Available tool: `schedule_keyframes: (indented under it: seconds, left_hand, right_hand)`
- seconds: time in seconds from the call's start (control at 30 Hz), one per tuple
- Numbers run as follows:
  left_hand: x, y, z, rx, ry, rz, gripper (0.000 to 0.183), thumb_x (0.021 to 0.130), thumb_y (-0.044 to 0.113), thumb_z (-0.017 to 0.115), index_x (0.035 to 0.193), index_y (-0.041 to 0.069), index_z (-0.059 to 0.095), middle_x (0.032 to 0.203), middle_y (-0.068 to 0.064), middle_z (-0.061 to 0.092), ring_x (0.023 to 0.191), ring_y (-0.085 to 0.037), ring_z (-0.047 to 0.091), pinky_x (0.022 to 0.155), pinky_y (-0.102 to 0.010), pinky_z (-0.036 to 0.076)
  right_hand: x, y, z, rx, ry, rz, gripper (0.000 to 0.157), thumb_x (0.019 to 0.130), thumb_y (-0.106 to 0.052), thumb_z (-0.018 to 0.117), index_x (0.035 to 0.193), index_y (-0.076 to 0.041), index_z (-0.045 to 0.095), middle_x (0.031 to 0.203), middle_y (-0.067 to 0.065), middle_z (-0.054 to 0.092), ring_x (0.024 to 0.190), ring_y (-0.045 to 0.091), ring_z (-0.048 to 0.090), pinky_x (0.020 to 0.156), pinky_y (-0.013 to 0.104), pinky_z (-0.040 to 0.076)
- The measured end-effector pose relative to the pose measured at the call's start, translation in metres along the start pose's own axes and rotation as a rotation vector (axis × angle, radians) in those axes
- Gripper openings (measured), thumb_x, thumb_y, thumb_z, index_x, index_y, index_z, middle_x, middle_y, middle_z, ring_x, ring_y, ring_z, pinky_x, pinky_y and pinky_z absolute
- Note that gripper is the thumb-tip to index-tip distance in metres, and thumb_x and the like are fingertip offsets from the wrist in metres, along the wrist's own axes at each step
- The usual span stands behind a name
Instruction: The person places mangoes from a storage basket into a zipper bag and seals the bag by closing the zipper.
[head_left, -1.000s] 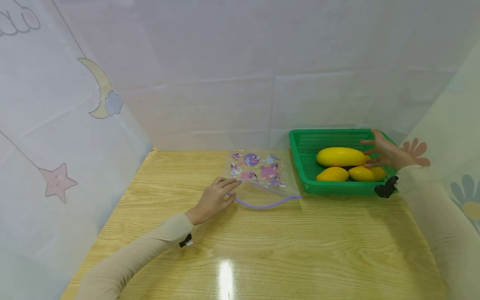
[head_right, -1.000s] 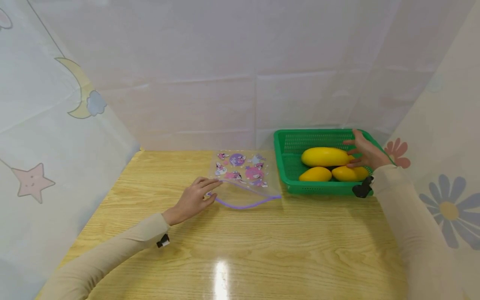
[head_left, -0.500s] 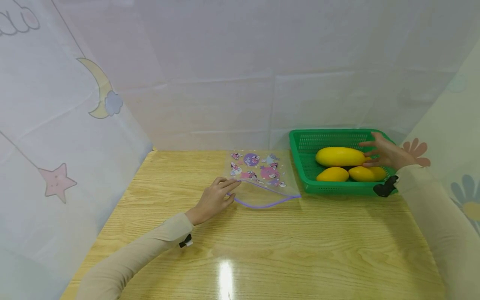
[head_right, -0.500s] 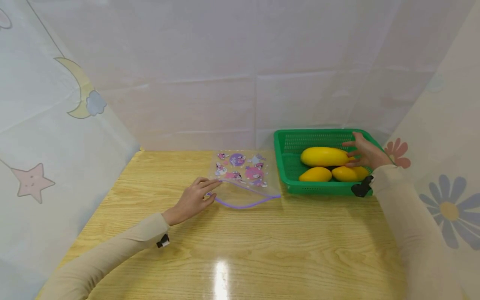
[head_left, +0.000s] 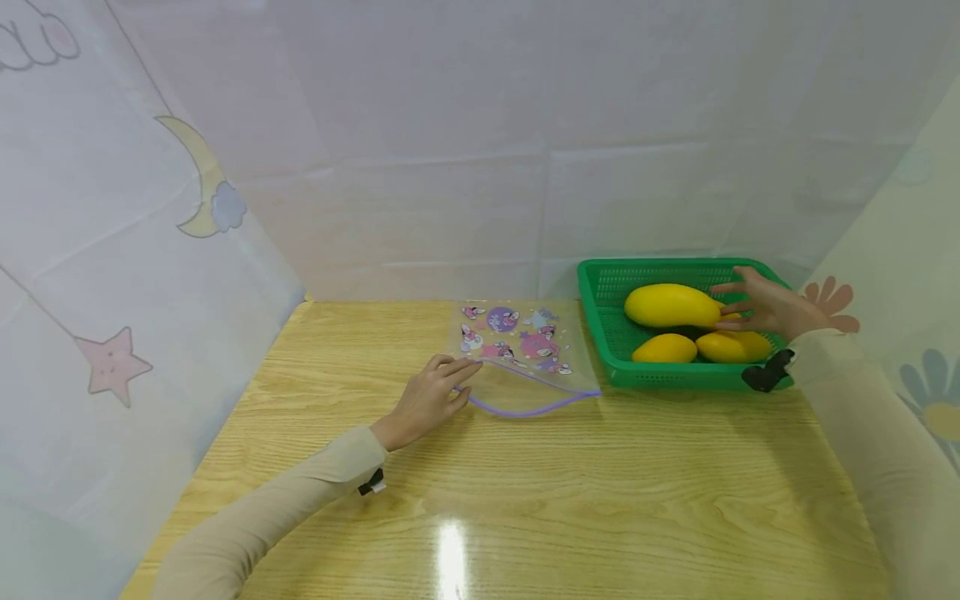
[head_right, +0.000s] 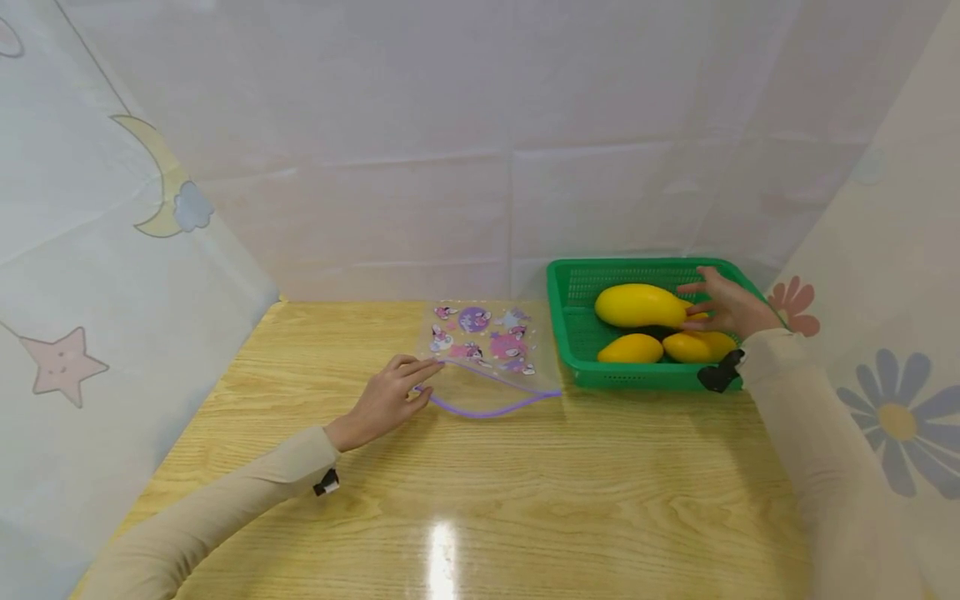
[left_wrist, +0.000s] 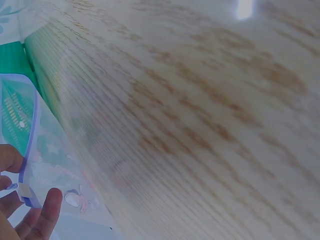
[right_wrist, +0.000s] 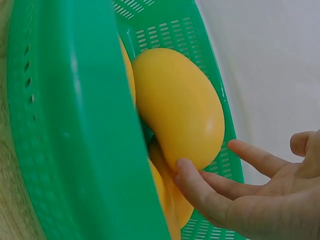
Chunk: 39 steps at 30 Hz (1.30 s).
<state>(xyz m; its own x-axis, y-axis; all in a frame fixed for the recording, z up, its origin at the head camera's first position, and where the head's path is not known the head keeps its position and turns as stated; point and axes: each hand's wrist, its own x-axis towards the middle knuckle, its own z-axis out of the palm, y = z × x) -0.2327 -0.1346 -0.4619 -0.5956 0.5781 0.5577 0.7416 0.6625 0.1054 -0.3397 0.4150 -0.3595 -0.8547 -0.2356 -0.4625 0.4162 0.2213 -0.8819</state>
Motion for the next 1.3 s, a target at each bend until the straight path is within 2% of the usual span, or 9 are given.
schedule_keyframes:
  seconds: [0.07, 0.33, 0.57, 0.73, 0.83, 0.93, 1.1, 1.23, 1.3]
  left_hand:
    - [0.0, 0.0, 0.001, 0.005, -0.003, -0.001, 0.048, 0.084, 0.009, 0.079, 0.13, 0.006, 0.065, 0.126, -0.009, 0.066, 0.108, -0.029, 0.059, 0.053, -0.019, 0.05]
    - [0.0, 0.0, 0.001, 0.012, -0.009, -0.003, 0.046, 0.085, 0.009, 0.077, 0.13, 0.007, 0.065, 0.126, -0.008, 0.066, 0.108, -0.029, 0.059, 0.051, -0.017, 0.048]
    - [0.0, 0.0, 0.0, 0.014, -0.008, 0.003, 0.047, 0.084, 0.008, 0.078, 0.13, 0.006, 0.065, 0.126, -0.009, 0.066, 0.108, -0.029, 0.059, 0.051, -0.016, 0.047]
    - [0.0, 0.0, 0.001, 0.007, -0.01, 0.0, 0.048, 0.084, 0.007, 0.078, 0.13, 0.007, 0.065, 0.126, -0.009, 0.066, 0.108, -0.029, 0.059, 0.05, -0.016, 0.046]
    - [0.0, 0.0, 0.0, 0.001, -0.004, 0.004, 0.048, 0.084, 0.006, 0.078, 0.13, 0.006, 0.065, 0.126, -0.009, 0.066, 0.107, -0.029, 0.059, 0.049, -0.016, 0.045]
    - [-0.001, -0.001, 0.0, -0.002, 0.002, 0.011, 0.048, 0.084, 0.006, 0.078, 0.13, 0.006, 0.065, 0.126, -0.009, 0.066, 0.107, -0.029, 0.059, 0.049, -0.016, 0.046]
    - [0.0, -0.001, 0.001, 0.003, 0.001, 0.014, 0.048, 0.083, 0.005, 0.078, 0.13, 0.006, 0.065, 0.126, -0.009, 0.066, 0.107, -0.029, 0.059, 0.05, -0.017, 0.047]
    - [0.0, -0.001, 0.0, 0.004, 0.001, 0.016, 0.047, 0.084, 0.006, 0.077, 0.13, 0.006, 0.065, 0.125, -0.01, 0.067, 0.107, -0.03, 0.059, 0.049, -0.016, 0.046]
    - [0.0, -0.001, 0.0, 0.005, 0.002, 0.019, 0.046, 0.085, 0.007, 0.076, 0.13, 0.006, 0.065, 0.125, -0.01, 0.067, 0.107, -0.03, 0.059, 0.049, -0.016, 0.045]
  right_hand:
    - [0.0, 0.0, 0.001, -0.008, -0.001, -0.002, 0.08, 0.1, -0.061, 0.015, 0.157, -0.007, 0.002, 0.153, 0.036, -0.021, 0.144, 0.048, -0.007, 0.106, 0.044, 0.042]
    - [-0.002, -0.002, 0.006, -0.033, 0.013, -0.041, 0.084, 0.101, -0.059, 0.026, 0.157, -0.004, -0.002, 0.158, 0.03, -0.016, 0.144, 0.048, -0.003, 0.105, 0.042, 0.043]
    - [-0.002, -0.001, 0.007, 0.041, 0.011, -0.067, 0.087, 0.1, -0.056, 0.039, 0.156, -0.021, -0.018, 0.162, 0.016, -0.013, 0.145, 0.046, 0.003, 0.108, 0.04, 0.04]
    - [0.0, 0.001, 0.005, -0.025, -0.008, -0.062, 0.08, 0.104, -0.05, 0.034, 0.157, -0.016, -0.015, 0.162, 0.019, -0.013, 0.144, 0.046, 0.005, 0.107, 0.037, 0.04]
    - [0.001, 0.002, 0.006, -0.088, -0.009, -0.055, 0.075, 0.106, -0.046, 0.032, 0.157, -0.009, -0.008, 0.162, 0.021, -0.009, 0.144, 0.046, 0.01, 0.107, 0.035, 0.041]
    - [0.001, 0.002, 0.008, -0.096, -0.004, -0.039, 0.059, 0.107, -0.039, 0.035, 0.157, -0.016, 0.012, 0.162, 0.021, -0.006, 0.143, 0.043, 0.013, 0.108, 0.035, 0.04]
    - [0.001, 0.001, 0.011, -0.011, 0.019, -0.008, 0.016, 0.106, -0.03, 0.043, 0.114, -0.029, 0.057, 0.162, 0.02, -0.005, 0.142, 0.038, 0.018, 0.107, 0.035, 0.041]
    - [0.003, -0.001, 0.014, 0.083, 0.04, 0.008, 0.025, 0.105, -0.023, 0.05, 0.09, -0.033, 0.067, 0.161, 0.016, 0.002, 0.141, 0.035, 0.019, 0.106, 0.036, 0.041]
    - [0.003, -0.001, 0.015, 0.1, 0.035, 0.007, 0.022, 0.105, -0.021, 0.05, 0.102, -0.031, 0.069, 0.161, 0.015, 0.001, 0.143, 0.036, 0.016, 0.108, 0.037, 0.04]
